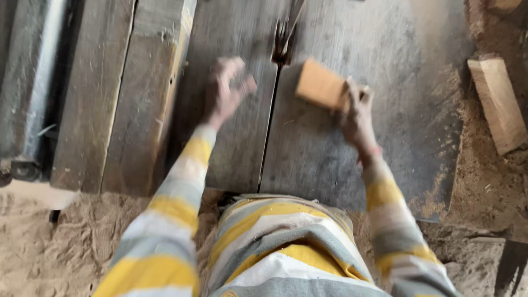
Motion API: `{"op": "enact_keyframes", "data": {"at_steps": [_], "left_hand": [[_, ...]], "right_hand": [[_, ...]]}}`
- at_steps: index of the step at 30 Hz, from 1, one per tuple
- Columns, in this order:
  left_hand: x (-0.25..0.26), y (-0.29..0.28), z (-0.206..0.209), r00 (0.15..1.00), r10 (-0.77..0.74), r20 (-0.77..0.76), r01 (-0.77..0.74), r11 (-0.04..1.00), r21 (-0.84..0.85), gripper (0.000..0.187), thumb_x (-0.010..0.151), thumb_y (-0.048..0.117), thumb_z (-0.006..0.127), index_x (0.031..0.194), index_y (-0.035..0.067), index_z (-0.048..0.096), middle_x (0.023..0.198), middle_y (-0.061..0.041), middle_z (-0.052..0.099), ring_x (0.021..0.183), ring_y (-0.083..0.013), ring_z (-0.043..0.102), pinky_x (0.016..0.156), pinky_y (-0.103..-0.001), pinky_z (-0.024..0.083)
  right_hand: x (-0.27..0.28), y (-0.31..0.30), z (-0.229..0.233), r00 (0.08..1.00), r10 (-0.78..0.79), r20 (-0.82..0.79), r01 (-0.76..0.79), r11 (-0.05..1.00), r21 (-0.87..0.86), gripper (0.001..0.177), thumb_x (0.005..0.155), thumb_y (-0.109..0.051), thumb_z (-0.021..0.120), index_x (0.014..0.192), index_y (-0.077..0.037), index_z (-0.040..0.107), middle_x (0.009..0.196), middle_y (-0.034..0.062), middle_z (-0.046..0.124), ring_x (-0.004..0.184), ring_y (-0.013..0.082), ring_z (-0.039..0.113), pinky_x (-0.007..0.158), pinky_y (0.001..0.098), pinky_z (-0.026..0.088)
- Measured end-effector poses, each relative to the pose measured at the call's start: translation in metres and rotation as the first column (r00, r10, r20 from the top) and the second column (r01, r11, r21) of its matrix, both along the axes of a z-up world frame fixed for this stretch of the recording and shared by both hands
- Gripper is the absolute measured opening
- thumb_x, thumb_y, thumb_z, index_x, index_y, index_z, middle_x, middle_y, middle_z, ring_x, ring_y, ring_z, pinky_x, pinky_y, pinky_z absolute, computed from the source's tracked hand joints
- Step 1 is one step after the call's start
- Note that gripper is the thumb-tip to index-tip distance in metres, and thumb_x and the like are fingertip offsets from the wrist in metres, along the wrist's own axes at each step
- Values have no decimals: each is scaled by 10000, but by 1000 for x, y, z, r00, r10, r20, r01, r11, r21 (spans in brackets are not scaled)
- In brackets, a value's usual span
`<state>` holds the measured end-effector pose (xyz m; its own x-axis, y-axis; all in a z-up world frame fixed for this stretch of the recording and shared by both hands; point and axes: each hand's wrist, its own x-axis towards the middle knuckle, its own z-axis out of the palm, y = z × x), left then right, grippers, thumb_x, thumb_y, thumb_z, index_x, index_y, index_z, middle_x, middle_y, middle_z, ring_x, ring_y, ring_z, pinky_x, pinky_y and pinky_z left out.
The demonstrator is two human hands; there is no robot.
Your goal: The person uses a saw to cut multiple wooden blocks on a workbench, then picks up and carries a large wooden log across a workshop floor.
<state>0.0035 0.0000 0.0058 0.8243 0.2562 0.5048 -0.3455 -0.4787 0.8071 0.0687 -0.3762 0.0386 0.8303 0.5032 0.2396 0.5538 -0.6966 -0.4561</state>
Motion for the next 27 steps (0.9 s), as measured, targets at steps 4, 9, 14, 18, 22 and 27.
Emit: {"op": "enact_keyframes", "data": {"at_steps": [4, 9, 14, 18, 22, 27], "left_hand": [[-71, -29, 27, 981, -154, -118, 173, 970, 169, 640, 859, 453, 830, 1294, 20, 652, 1291, -161, 682, 1216, -326, 646, 1009, -466, 538], [-34, -22, 14, 991, -5, -137, 13, 998, 58, 460, 933, 367, 815, 1241, 52, 679, 1188, -121, 743, 1130, -308, 716, 962, -434, 575], [32, -2, 3, 994, 42, -102, -36, 998, 55, 481, 853, 312, 882, 1189, 33, 681, 1108, -135, 749, 1009, -281, 728, 862, -401, 586], [58, 11, -2, 983, -14, -183, 24, 998, 52, 505, 732, 268, 925, 1094, 28, 666, 958, -115, 708, 834, -227, 713, 741, -360, 599], [93, 20, -10, 988, 49, -148, -42, 998, 47, 562, 699, 223, 959, 1104, 27, 622, 907, -109, 661, 768, -209, 684, 684, -356, 585], [136, 31, -41, 936, 226, -269, -340, 774, -534, 288, 924, 72, 728, 1121, 69, 519, 829, -13, 571, 678, -119, 630, 624, -285, 552]], "right_hand": [[-63, 36, 10, 996, 6, -91, 7, 991, 136, 887, 848, -75, 841, 1572, 50, 345, 1456, 265, 524, 1357, 429, 519, 1148, 475, 454], [-18, 75, 15, 998, 52, -37, -42, 974, 222, 716, 837, -127, 924, 1421, 42, 545, 1324, 239, 670, 1163, 342, 711, 963, 393, 599], [33, 86, 17, 987, 103, -123, -69, 966, 250, 709, 846, -113, 886, 1452, 41, 550, 1392, 241, 649, 1265, 351, 675, 1012, 391, 604], [56, 91, 10, 996, 36, -76, -19, 979, 205, 748, 789, -134, 934, 1431, 15, 582, 1374, 229, 666, 1265, 361, 676, 1068, 402, 563], [90, 96, 0, 998, -47, 46, 33, 966, 256, 763, 747, -65, 869, 1423, 57, 539, 1377, 267, 619, 1210, 402, 660, 1029, 406, 542], [121, 89, 3, 728, -369, -578, 673, 548, 498, 634, 821, -138, 760, 1400, -127, 501, 1275, 138, 635, 1010, 270, 708, 700, 409, 604]]}}
